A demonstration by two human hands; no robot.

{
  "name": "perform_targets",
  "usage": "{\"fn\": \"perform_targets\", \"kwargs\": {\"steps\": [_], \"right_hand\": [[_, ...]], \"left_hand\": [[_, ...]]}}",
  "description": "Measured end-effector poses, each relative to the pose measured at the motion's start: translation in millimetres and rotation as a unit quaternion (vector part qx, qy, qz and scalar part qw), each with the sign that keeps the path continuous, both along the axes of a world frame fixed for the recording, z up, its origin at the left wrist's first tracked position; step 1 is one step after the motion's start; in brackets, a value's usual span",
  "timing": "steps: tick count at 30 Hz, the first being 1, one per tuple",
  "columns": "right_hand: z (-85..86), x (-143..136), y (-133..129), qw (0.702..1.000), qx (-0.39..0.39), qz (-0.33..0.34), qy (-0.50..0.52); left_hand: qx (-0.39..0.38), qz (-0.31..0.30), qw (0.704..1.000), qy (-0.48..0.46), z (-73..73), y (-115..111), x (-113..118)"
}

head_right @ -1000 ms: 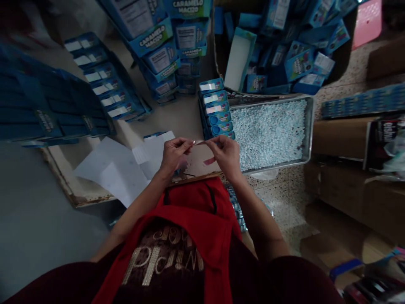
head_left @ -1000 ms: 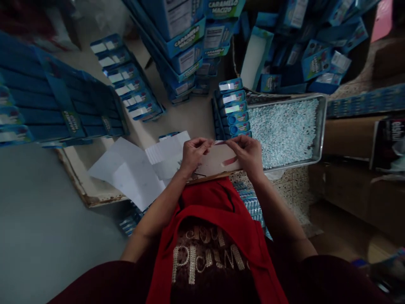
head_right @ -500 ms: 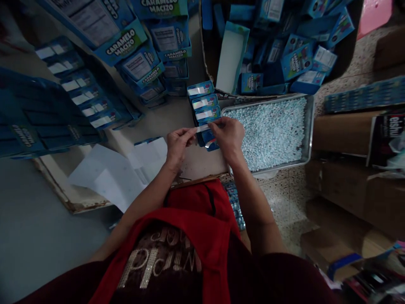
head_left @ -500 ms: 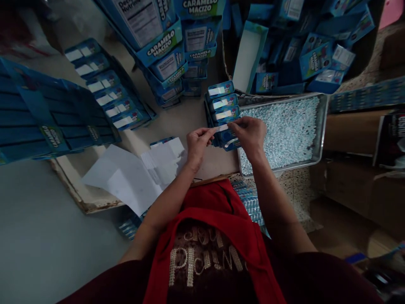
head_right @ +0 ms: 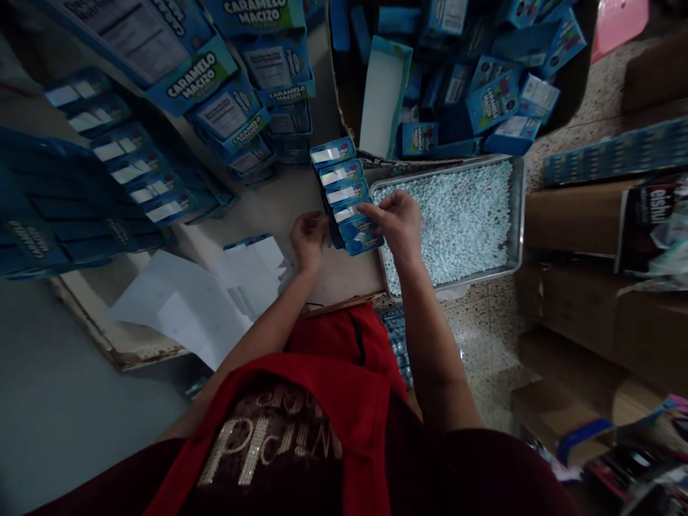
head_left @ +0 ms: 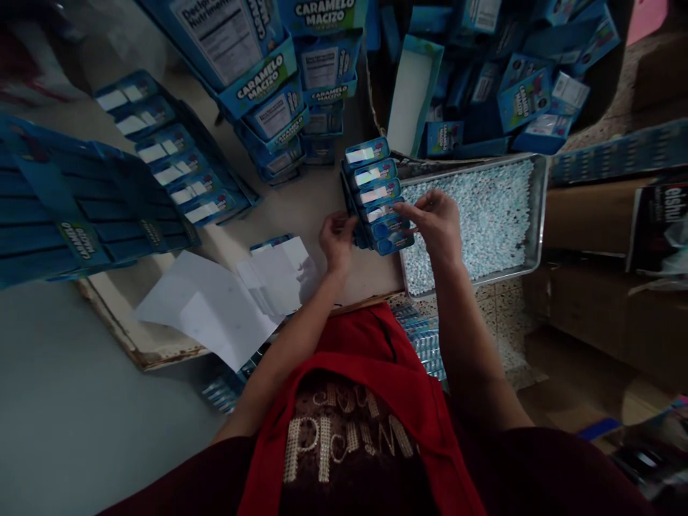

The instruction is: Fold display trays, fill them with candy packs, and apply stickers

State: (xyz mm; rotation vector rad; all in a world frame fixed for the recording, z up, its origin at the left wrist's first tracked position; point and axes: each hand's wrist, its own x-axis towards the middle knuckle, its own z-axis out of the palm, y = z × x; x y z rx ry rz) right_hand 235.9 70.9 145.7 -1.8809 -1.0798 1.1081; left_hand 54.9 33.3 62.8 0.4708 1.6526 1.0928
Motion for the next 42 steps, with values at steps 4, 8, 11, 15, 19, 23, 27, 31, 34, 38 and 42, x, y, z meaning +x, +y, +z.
{"fn": "perform_targets", "kwargs": {"steps": [4,8,11,15,19,23,27,31,34,38,42], "right_hand": [[35.0,-15,-18,0.998,0.041,-0.021,0.034],[49.5,-39,-31,0.998,0.06,0.001,0.022],[46.7,-45,-38,0.998,0.048,0.02,0.041],[38.7,-30,-47,0.993,0.014,0.036,0.114],[27.1,-18,-48,0.998,0.007,0.007,0.066],[12.3,-21,-39,0.999,0.015,-0.006,-0.042],[5.5,-24,-32,0.996,0.006,0.018,-0.089],[1.5,-18,-30,0.984,0.021,0.021,-0.176],[-13.3,-4,-28,0.986,0.014,0.01,-0.165],[-28.5,11,-24,0.999,-0.046,0.01,0.013],[2.2,3,-34,0.99,0.051,0.002,-0.134]], "left_hand": [[0.085,-0.066,0.994,0.012,35.6,-25,-23],[0.085,-0.211,0.962,-0.148,71.0,-40,-27],[0.077,-0.202,0.965,-0.148,80.0,-40,-26],[0.061,-0.191,0.975,-0.097,78.1,-36,-34],[0.049,-0.2,0.978,-0.028,76.1,-28,-37],[0.036,-0.185,0.982,0.011,72.9,-17,-31],[0.029,-0.179,0.983,0.004,58.7,-12,-29],[-0.015,-0.158,0.986,-0.051,29.0,-12,-15],[-0.059,-0.095,0.987,-0.117,6.9,-14,8],[-0.043,-0.096,0.987,-0.124,1.7,-11,14],[0.054,-0.223,0.961,0.153,20.5,-4,-68]]}}
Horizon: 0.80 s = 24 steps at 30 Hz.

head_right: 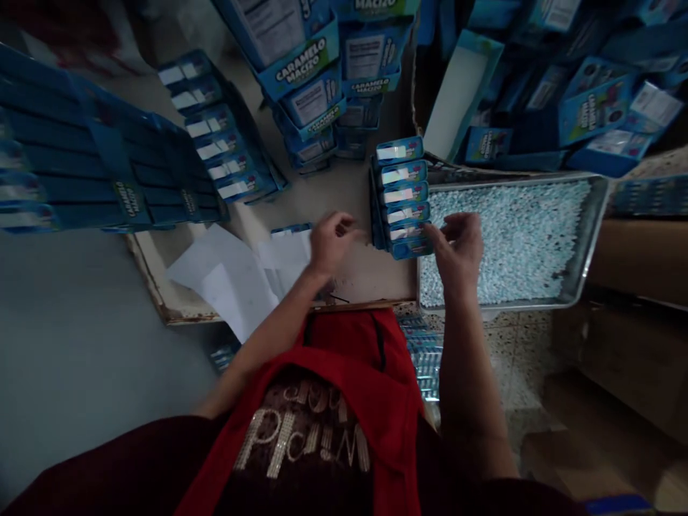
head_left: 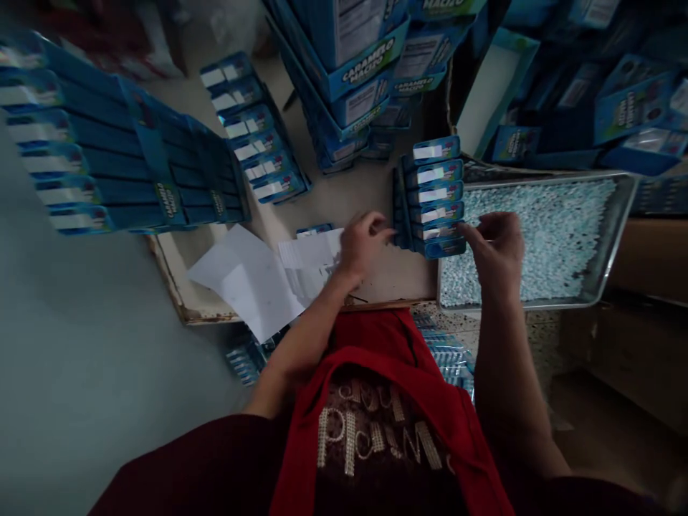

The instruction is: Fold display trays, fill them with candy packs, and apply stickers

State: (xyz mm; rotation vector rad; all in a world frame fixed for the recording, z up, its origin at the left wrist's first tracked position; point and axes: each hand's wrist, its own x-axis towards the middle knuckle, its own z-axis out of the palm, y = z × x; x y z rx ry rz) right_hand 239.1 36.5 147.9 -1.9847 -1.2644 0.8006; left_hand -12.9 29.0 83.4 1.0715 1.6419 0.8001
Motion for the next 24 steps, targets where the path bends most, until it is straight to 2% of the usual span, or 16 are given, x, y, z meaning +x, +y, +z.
{"fn": "perform_targets", "kwargs": {"steps": [2,4,5,7,9,11,14,16,18,20,22,24], "right_hand": [[19.2,-21,-13,0.995,0.055,0.002,-0.086],[26.3,-54,-27,0.992,0.066,0.056,-0.097],[23.9,-73,-33,0.989,0.056,0.103,-0.086],[9.0,-114,-41,0.975,0.03,0.208,-0.075],[-13.8,-151,-42,0.952,0.013,0.291,-0.096],[-37.5,-181,-38,0.934,0.001,0.336,-0.123],[-66.7,-208,-26,0.93,-0.042,0.347,-0.116],[-79.9,-214,-16,0.937,-0.099,0.332,-0.054],[-87.3,-212,-8,0.938,-0.14,0.314,0.035],[-87.7,-206,-4,0.936,-0.135,0.31,0.095],[-81.6,-199,-4,0.939,-0.095,0.322,0.075],[-71.8,-196,-8,0.937,-0.04,0.346,-0.018]], "left_hand": [[0.045,-0.054,0.984,0.166,2.8,0,-61],[0.04,-0.115,0.96,0.253,-3.7,-2,-113],[0.035,-0.141,0.952,0.269,-9.4,-4,-132],[0.041,-0.173,0.947,0.267,-21.9,-7,-153],[0.068,-0.186,0.947,0.251,-31.4,-10,-158],[0.093,-0.189,0.947,0.241,-36.0,-13,-155],[0.103,-0.173,0.947,0.249,-36.6,-18,-152],[0.102,-0.163,0.946,0.26,-35.4,-23,-154],[0.108,-0.167,0.945,0.261,-33.2,-29,-156],[0.117,-0.187,0.943,0.251,-29.5,-33,-156],[0.117,-0.209,0.942,0.234,-24.3,-35,-152],[0.101,-0.209,0.951,0.204,-18.5,-34,-148]]}}
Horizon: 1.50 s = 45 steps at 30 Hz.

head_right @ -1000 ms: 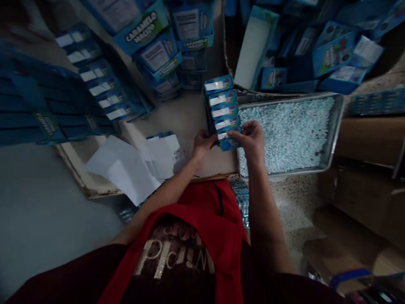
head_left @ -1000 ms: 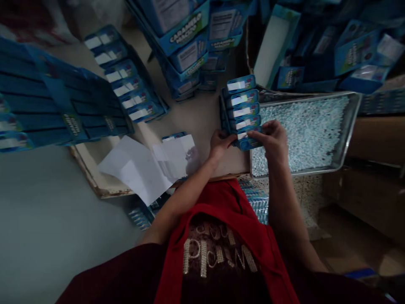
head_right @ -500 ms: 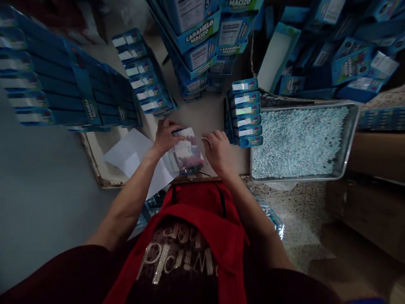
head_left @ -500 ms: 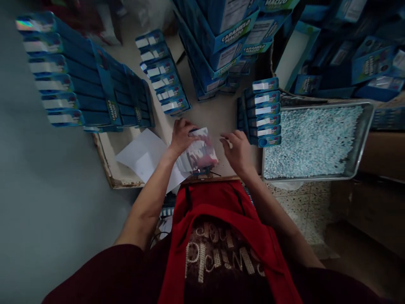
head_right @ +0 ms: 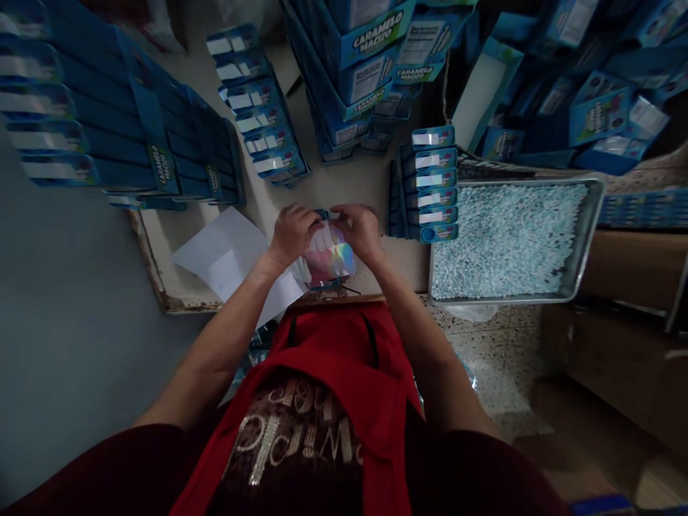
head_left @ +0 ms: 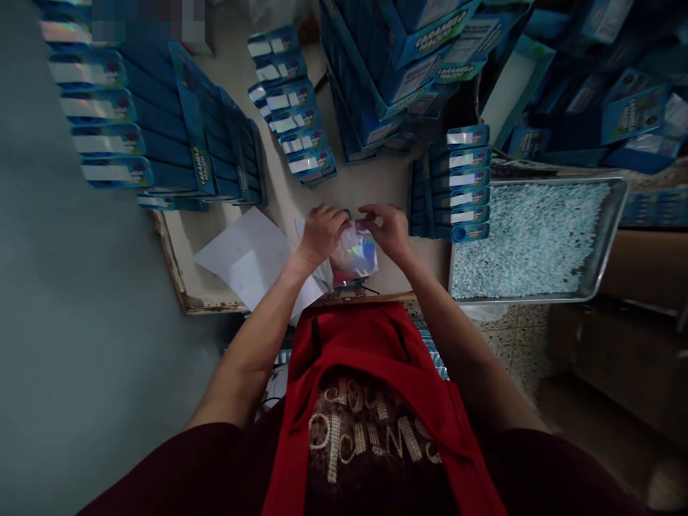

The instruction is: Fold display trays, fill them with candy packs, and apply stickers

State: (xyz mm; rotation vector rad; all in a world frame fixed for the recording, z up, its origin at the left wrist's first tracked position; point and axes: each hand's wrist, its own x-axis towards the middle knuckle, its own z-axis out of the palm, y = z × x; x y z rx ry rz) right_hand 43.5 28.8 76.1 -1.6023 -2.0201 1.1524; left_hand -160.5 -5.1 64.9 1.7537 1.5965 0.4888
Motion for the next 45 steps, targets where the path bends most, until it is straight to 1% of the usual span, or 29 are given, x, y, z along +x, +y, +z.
{"fn": "perform_targets", "kwargs": {"steps": [2,4,7,10,13,15,17,19,21,22,24,25,26,27,28,29,30,31,32,33,34,35,37,38,40,42,43,44,45], "right_hand": [[8.9,-1,-6,0.993,0.079,0.037,-0.078],[13.1,-5,-14,0.983,0.116,0.07,-0.126],[9.1,-10,-32,0.977,0.121,0.097,-0.15],[-0.1,-7,-54,0.973,0.111,0.126,-0.156],[-3.7,0,-70,0.972,0.095,0.148,-0.158],[0.4,6,-76,0.972,0.087,0.146,-0.162],[10.5,12,-80,0.972,0.085,0.139,-0.167],[26.6,17,-85,0.974,0.081,0.129,-0.17],[47.2,25,-90,0.98,0.076,0.093,-0.157],[58.2,29,-93,0.986,0.075,0.056,-0.137],[79.1,41,-97,0.994,0.068,-0.054,-0.061],[88.0,48,-98,0.991,0.056,-0.122,-0.009],[95.3,55,-97,0.981,0.035,-0.187,0.049],[100.8,63,-96,0.964,0.007,-0.243,0.106],[104.4,70,-93,0.945,-0.024,-0.286,0.157],[106.4,77,-91,0.926,-0.053,-0.316,0.199],[106.9,84,-88,0.91,-0.076,-0.334,0.233],[106.3,90,-86,0.898,-0.094,-0.344,0.257],[104.9,95,-84,0.89,-0.106,-0.35,0.272],[102.8,99,-83,0.885,-0.116,-0.353,0.279],[100.2,103,-82,0.884,-0.126,-0.354,0.279],[97.3,107,-81,0.884,-0.136,-0.353,0.273],[90.6,113,-81,0.888,-0.149,-0.352,0.255],[87.2,116,-81,0.892,-0.152,-0.352,0.241],[81.8,121,-83,0.907,-0.151,-0.344,0.189],[80.1,125,-87,0.92,-0.155,-0.331,0.139],[81.2,127,-91,0.923,-0.165,-0.324,0.129],[83.4,127,-95,0.923,-0.178,-0.315,0.129],[86.4,127,-99,0.923,-0.195,-0.302,0.136]], "left_hand": [[-0.024,0.04,0.998,-0.046,5.1,3,4],[-0.05,0.09,0.989,-0.104,8.4,8,6],[-0.107,0.137,0.969,-0.178,8.5,12,4],[-0.145,0.158,0.955,-0.207,5.7,11,1],[-0.148,0.154,0.956,-0.203,5.1,5,0],[-0.142,0.135,0.966,-0.171,5.7,2,1],[-0.121,0.123,0.979,-0.11,5.7,1,2],[-0.097,0.122,0.987,-0.045,5.2,1,5],[-0.082,0.114,0.99,0.005,6.0,0,9],[-0.07,0.112,0.991,0.024,7.6,-1,13],[-0.029,0.125,0.991,0.044,14.5,-4,23],[-0.005,0.139,0.99,0.038,19.6,-6,31],[0.012,0.153,0.988,0.014,25.5,-8,40],[0.015,0.161,0.986,-0.033,31.7,-10,51],[-0.004,0.159,0.982,-0.101,37.4,-13,63],[-0.04,0.15,0.971,-0.184,42.3,-14,76],[-0.087,0.137,0.95,-0.268,45.7,-16,88],[-0.134,0.121,0.924,-0.337,47.6,-17,100],[-0.174,0.113,0.9,-0.384,47.9,-18,111],[-0.202,0.114,0.884,-0.406,47.0,-19,119],[-0.217,0.125,0.879,-0.406,45.5,-20,127],[-0.222,0.141,0.88,-0.395,44.0,-22,132],[-0.207,0.152,0.894,-0.367,43.1,-24,138],[-0.186,0.141,0.906,-0.352,44.4,-24,139],[-0.115,0.106,0.94,-0.303,50.6,-24,137],[-0.024,0.102,0.968,-0.23,59.8,-21,134],[0.013,0.112,0.973,-0.2,64.8,-19,131],[0.035,0.117,0.976,-0.182,69.8,-17,128],[0.041,0.115,0.977,-0.178,74.7,-15,125]]}}
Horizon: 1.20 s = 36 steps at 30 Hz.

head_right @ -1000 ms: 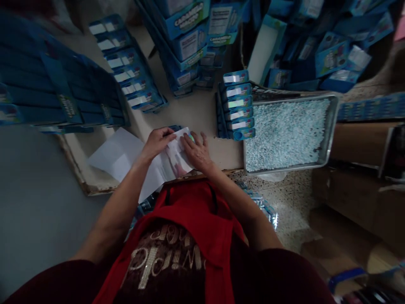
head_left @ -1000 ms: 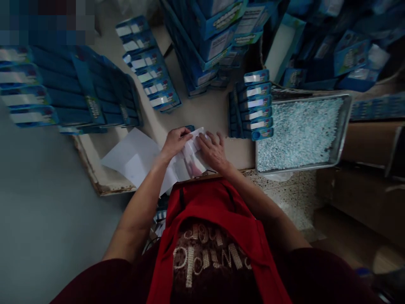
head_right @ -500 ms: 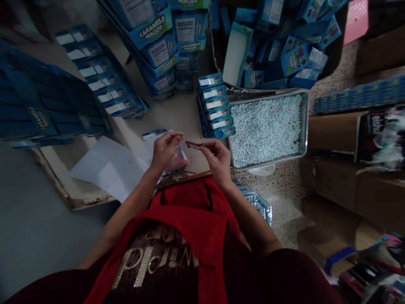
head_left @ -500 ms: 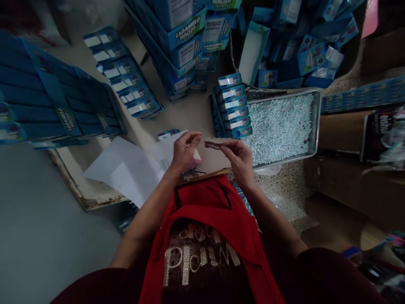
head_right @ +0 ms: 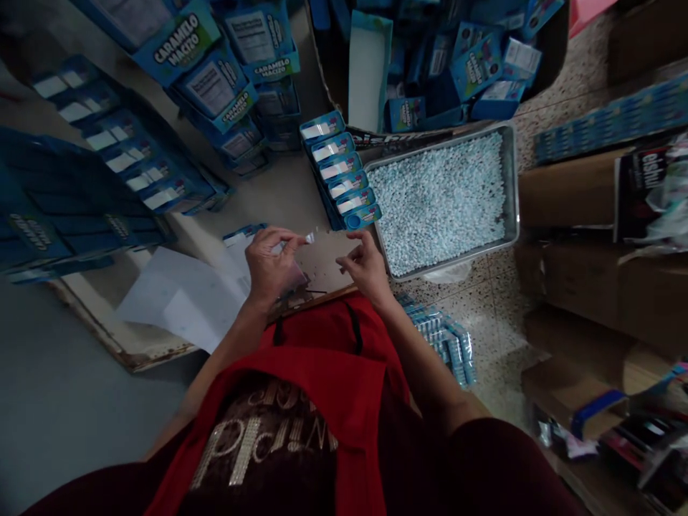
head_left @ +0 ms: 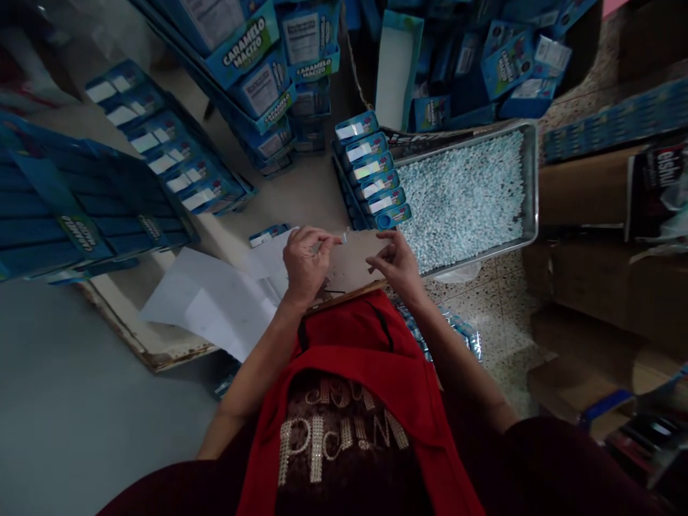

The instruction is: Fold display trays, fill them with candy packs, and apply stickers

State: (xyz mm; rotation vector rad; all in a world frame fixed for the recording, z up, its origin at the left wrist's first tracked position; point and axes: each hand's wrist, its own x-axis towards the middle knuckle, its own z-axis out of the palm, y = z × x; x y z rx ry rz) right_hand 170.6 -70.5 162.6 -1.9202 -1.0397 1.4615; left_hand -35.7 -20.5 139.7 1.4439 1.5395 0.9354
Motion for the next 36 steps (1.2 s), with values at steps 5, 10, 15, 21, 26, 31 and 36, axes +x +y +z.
{"fn": "perform_targets", "kwargs": {"steps": [5,10,15,21,26,31,36], "right_hand": [[11.2,1,-4,0.992,-0.057,0.01,0.108],[6.5,4,23,0.948,-0.109,-0.021,0.298],[13.4,0,26,0.977,-0.048,-0.061,0.198],[27.7,15,25,0.992,0.046,-0.035,-0.109],[27.0,33,50,0.955,0.079,-0.006,-0.285],[9.6,42,68,0.955,0.065,0.012,-0.289],[-7.2,50,75,0.952,0.051,0.009,-0.303]], "left_hand": [[-0.064,-0.077,0.993,-0.059,24.6,2,-16],[-0.106,-0.108,0.985,-0.086,44.9,-1,-23],[-0.145,-0.097,0.982,-0.068,41.5,-4,-20],[-0.288,-0.061,0.95,-0.104,17.1,-4,15],[-0.265,-0.047,0.955,-0.122,-0.5,19,47],[-0.247,-0.042,0.961,-0.116,-15.6,33,52],[-0.281,-0.018,0.951,-0.125,-38.0,32,63]]}}
